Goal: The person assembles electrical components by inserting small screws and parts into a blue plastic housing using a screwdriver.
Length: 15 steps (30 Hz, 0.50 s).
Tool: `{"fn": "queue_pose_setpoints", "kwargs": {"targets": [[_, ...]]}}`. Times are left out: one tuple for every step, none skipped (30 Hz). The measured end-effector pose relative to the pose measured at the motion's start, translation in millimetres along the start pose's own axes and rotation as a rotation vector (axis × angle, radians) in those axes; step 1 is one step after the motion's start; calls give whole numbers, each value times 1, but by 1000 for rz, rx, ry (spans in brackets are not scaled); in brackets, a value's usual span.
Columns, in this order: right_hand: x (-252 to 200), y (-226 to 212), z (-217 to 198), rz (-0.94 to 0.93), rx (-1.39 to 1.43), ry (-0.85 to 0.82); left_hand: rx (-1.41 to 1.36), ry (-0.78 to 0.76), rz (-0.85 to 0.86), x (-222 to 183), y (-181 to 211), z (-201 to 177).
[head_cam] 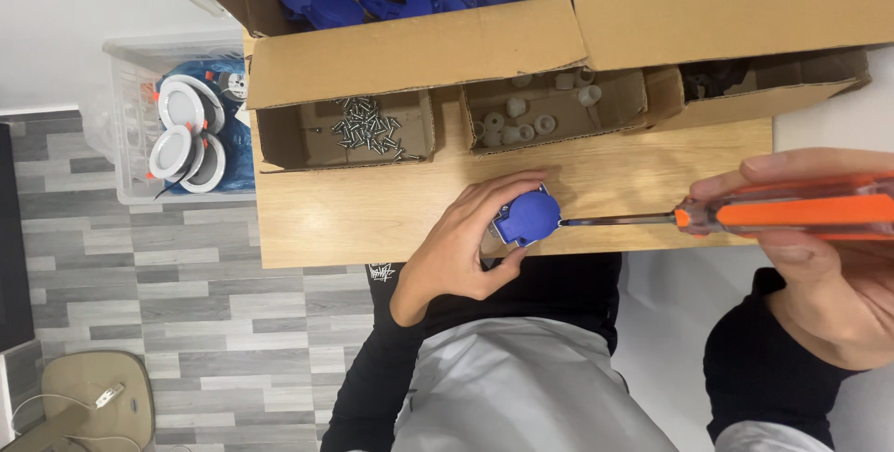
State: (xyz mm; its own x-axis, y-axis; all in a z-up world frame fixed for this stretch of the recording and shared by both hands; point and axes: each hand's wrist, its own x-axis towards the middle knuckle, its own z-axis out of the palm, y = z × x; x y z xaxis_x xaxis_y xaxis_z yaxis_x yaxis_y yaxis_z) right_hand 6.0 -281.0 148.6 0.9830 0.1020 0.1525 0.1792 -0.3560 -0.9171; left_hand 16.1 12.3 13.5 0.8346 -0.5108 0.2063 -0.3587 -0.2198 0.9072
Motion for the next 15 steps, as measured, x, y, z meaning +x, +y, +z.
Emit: {"fn": "queue_pose_setpoints", "kwargs": {"targets": [[1, -4, 1, 1, 0, 0, 0, 0, 0, 0, 0, 0], [3, -7, 3, 26, 3, -1, 3, -2, -5, 0, 0, 0], [4, -10, 4, 51, 7, -1, 6, -3, -9, 0, -1, 0], [9, -14, -4, 52, 7, -2, 6, -3, -11, 0, 0, -1], [15, -17, -11, 77, -18, -163, 0, 1, -14, 1, 0, -1], [19, -21, -19, 106, -42, -322, -6, 3, -16, 1, 1, -1], [17, -19, -20, 108, -41, -322, -7, 1, -18, 0, 1, -1], [16, -17, -20, 92, -87, -338, -7, 5, -14, 1, 1, -1], [15, -15, -21, 75, -132, -354, -7, 8, -11, 1, 0, -1], [17, -16, -17, 75, -132, -352, -8, 6, -9, 1, -1, 0], [20, -18, -13, 132, -168, -303, -10, 9, -6, 1, -1, 0], [23, -19, -9, 189, -203, -255, -12, 14, -3, 1, -2, 0], [25, -27, -6, 189, -202, -254, -11, 13, -3, 1, -2, 0], [27, -35, -4, 168, -229, -246, -12, 14, 2, 2, -2, 0], [29, -42, -1, 147, -256, -238, -14, 16, 7, 2, -1, 0]]}}
